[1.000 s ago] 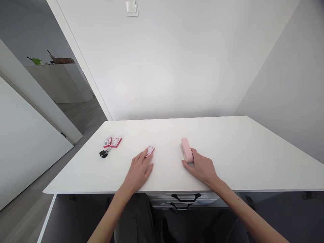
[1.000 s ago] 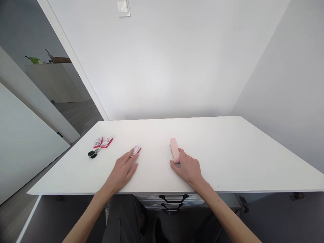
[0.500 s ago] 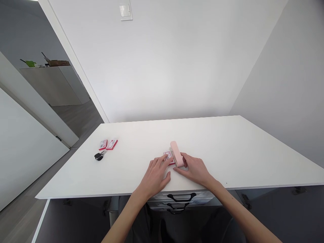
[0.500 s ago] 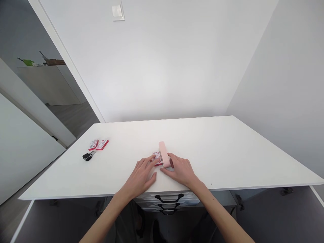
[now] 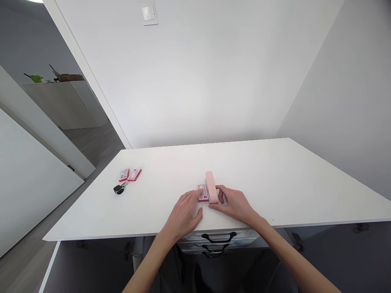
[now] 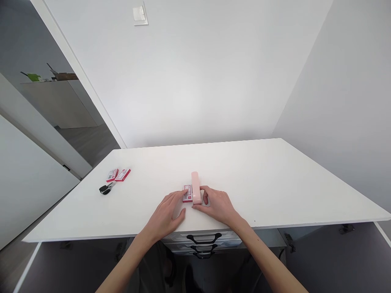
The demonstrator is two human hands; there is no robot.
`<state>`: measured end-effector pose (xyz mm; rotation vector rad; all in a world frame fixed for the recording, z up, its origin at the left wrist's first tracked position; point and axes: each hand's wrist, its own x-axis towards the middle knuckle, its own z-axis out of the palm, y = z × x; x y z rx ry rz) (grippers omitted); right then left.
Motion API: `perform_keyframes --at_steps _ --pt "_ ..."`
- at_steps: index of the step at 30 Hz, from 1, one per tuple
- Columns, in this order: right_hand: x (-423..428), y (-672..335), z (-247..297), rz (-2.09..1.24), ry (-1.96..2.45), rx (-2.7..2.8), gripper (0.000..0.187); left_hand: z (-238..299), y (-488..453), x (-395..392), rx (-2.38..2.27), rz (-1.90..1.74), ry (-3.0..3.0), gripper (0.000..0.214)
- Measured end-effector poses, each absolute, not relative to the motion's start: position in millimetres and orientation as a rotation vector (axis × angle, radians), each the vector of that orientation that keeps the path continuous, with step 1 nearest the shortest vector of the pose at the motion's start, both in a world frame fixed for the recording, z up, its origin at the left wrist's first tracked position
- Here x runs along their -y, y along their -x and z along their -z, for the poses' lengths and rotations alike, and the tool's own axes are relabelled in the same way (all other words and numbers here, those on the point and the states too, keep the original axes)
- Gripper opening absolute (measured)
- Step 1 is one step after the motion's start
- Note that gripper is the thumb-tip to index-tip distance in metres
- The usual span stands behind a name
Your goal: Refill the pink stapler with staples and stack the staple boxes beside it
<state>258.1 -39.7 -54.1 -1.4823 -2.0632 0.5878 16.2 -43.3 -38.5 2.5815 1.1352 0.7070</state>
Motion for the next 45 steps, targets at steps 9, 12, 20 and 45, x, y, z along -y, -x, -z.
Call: perform_keyframes --at_steps 9,12,20,45 --pt "40.7 -258.2 50.2 -0.684 1.495 2.019 0.050 36.9 -15.6 44.4 -1.132 -0.698 -2.582 0.058" --pt "41.1 -257.8 49.2 -0.711 1.494 2.004 0.052 36.5 -15.6 45.4 -1.127 -0.700 -2.585 0.058" --pt "41.9 -260.2 49.6 -0.848 1.409 1.766 0.051 38.8 2.9 27.1 -1.343 -1.011 -2.520 0.040" --pt "42.9 -261.7 50.3 -0.858 1.433 1.722 0.044 44.1 98.9 -51.3 -2.154 -0.896 -2.441 0.046"
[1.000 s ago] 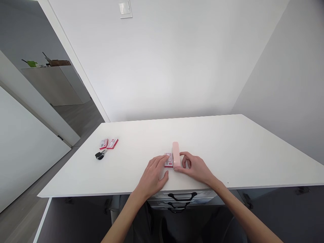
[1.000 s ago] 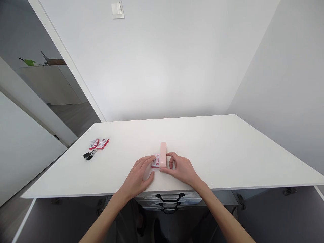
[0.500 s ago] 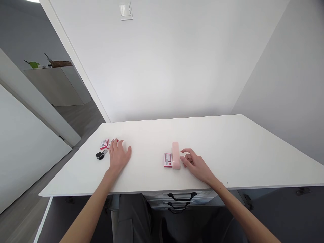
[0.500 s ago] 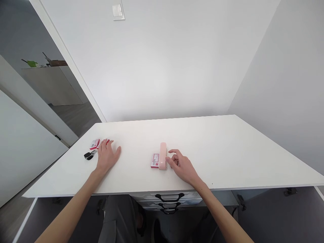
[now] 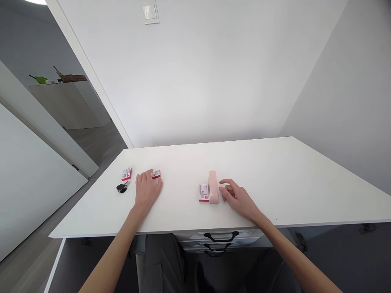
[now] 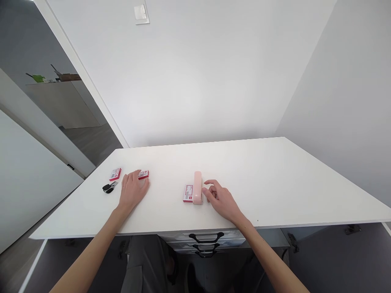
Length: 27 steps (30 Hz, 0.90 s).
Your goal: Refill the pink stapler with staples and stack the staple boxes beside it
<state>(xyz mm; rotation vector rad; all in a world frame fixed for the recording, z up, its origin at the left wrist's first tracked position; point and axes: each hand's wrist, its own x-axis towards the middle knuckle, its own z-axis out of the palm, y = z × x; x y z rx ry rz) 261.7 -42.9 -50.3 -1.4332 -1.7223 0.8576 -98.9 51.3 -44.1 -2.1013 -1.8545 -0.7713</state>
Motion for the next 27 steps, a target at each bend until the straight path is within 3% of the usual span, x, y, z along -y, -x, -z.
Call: perform_keyframes --at_steps 13,20,27 --pt "42.0 -261.3 51.3 -0.829 1.430 1.745 0.042 33.1 80.9 -25.0 1.710 0.737 2.680 0.046" --pt "42.8 -260.6 50.9 -0.852 1.429 1.732 0.043 42.9 68.3 -21.5 1.840 0.903 2.458 0.058" --pt "42.7 -259.7 49.8 -0.866 1.428 1.724 0.042 38.4 45.8 -7.9 1.824 1.168 2.662 0.052"
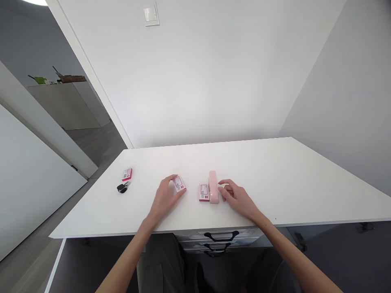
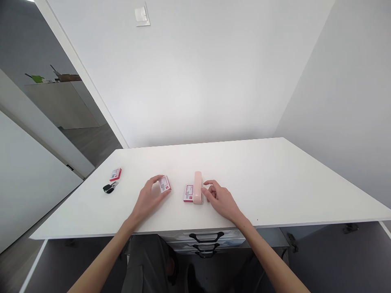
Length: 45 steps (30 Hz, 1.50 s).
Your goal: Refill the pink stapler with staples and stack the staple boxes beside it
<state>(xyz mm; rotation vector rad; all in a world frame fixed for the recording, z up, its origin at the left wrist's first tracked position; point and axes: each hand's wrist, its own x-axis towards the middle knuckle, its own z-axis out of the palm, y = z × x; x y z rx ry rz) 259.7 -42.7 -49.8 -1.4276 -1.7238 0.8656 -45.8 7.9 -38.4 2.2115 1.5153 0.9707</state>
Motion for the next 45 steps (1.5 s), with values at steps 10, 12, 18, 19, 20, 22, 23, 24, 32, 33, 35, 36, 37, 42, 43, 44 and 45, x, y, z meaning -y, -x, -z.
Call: perform_keyframes --at_steps 10,12,18,19,20,22,23,24,32,33,35,36,37,42,43,44,45 --pt "40.5 -261.9 49.4 -0.866 1.412 1.712 0.039 33.5 -17.8 9.0 -1.112 -0.814 -2.210 0.058" --pt "40.5 -262.2 48.8 -0.868 1.410 1.713 0.038 34.5 -17.7 6.4 -1.105 -0.783 -2.217 0.059" --pt "39.2 -263.1 50.8 -0.874 1.402 1.718 0.038 39.8 -17.2 2.3 -1.095 -0.705 -2.256 0.064" --pt "39.1 -263.3 51.2 -0.874 1.399 1.719 0.038 40.3 -17.2 2.3 -1.091 -0.697 -2.256 0.065" --pt "38.9 -263.5 51.5 -0.873 1.398 1.720 0.038 40.7 -17.0 2.4 -1.089 -0.697 -2.253 0.068" --pt "38.9 -263.8 51.5 -0.870 1.399 1.720 0.037 41.2 -16.0 2.8 -1.105 -0.711 -2.244 0.075" --pt "38.9 -263.9 51.3 -0.869 1.401 1.718 0.037 41.4 -15.3 3.0 -1.129 -0.719 -2.234 0.078" --pt "38.9 -263.9 50.9 -0.869 1.404 1.717 0.037 41.5 -14.5 3.2 -1.163 -0.726 -2.220 0.082" --pt "37.4 -263.9 48.7 -0.848 1.427 1.729 0.036 39.4 -13.6 3.4 -1.291 -0.697 -2.138 0.088" --pt "37.1 -263.8 48.8 -0.848 1.431 1.730 0.037 39.4 -13.7 3.2 -1.289 -0.694 -2.137 0.088" --pt "36.7 -263.8 49.3 -0.848 1.439 1.732 0.039 39.6 -13.7 2.8 -1.283 -0.698 -2.132 0.089" --pt "36.5 -263.8 49.5 -0.848 1.441 1.734 0.040 39.9 -13.6 2.6 -1.283 -0.702 -2.127 0.089" --pt "36.4 -263.7 49.6 -0.847 1.442 1.736 0.040 40.3 -13.5 2.4 -1.284 -0.705 -2.122 0.089" --pt "36.5 -263.7 49.2 -0.844 1.451 1.745 0.039 41.2 -13.6 2.1 -1.299 -0.719 -2.103 0.085" --pt "36.6 -263.7 48.9 -0.843 1.452 1.749 0.038 41.3 -13.5 2.0 -1.301 -0.722 -2.103 0.086" --pt "36.8 -263.7 48.6 -0.841 1.452 1.753 0.038 41.5 -13.5 2.0 -1.302 -0.723 -2.105 0.086" --pt "37.0 -263.8 48.3 -0.840 1.451 1.757 0.038 41.7 -13.3 1.9 -1.301 -0.720 -2.108 0.087"
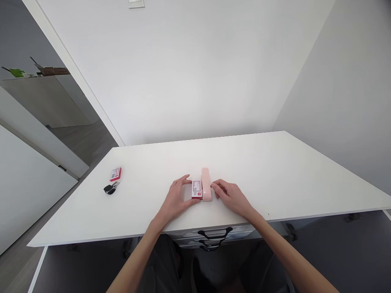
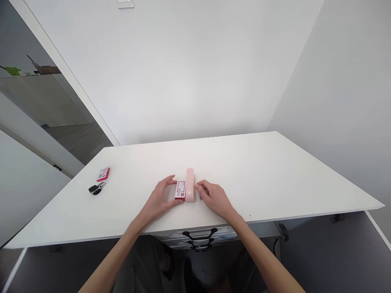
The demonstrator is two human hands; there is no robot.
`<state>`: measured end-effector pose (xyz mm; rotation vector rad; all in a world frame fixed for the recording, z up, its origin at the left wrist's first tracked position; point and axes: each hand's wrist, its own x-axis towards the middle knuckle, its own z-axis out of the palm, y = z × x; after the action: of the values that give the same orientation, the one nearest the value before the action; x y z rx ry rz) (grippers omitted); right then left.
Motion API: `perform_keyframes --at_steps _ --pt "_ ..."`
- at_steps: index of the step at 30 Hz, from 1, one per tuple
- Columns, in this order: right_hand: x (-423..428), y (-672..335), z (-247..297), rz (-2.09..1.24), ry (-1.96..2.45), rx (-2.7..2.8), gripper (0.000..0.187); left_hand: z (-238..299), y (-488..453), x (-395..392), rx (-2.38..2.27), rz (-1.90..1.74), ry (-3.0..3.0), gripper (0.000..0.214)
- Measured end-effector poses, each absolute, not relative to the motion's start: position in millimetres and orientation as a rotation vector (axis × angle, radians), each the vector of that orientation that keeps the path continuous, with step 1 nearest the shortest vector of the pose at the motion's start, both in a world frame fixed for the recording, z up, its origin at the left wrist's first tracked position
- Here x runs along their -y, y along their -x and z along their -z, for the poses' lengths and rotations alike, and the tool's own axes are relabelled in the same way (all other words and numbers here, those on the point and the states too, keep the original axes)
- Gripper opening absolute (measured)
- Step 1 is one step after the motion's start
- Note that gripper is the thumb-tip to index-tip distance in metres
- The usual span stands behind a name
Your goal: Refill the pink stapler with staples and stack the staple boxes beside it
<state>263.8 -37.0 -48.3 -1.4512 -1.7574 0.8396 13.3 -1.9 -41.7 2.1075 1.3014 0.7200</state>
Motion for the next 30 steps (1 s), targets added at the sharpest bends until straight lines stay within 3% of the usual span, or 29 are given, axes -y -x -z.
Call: perform_keyframes --at_steps 9,16,23,30 --pt "37.3 -263.4 48.3 -0.820 1.449 1.778 0.038 38.5 -12.1 4.1 -1.262 -0.734 -2.129 0.094" --pt "38.3 -262.9 49.9 -0.820 1.455 1.755 0.043 41.5 36.1 -27.9 -1.661 -1.191 -2.173 0.044" --pt "39.1 -262.3 49.5 -0.808 1.459 1.760 0.044 47.3 102.4 -71.9 -2.273 -0.927 -2.009 0.072" --pt "39.7 -262.6 49.3 -0.782 1.473 1.762 0.044 53.4 113.9 -98.0 -2.435 -0.774 -2.082 0.077"
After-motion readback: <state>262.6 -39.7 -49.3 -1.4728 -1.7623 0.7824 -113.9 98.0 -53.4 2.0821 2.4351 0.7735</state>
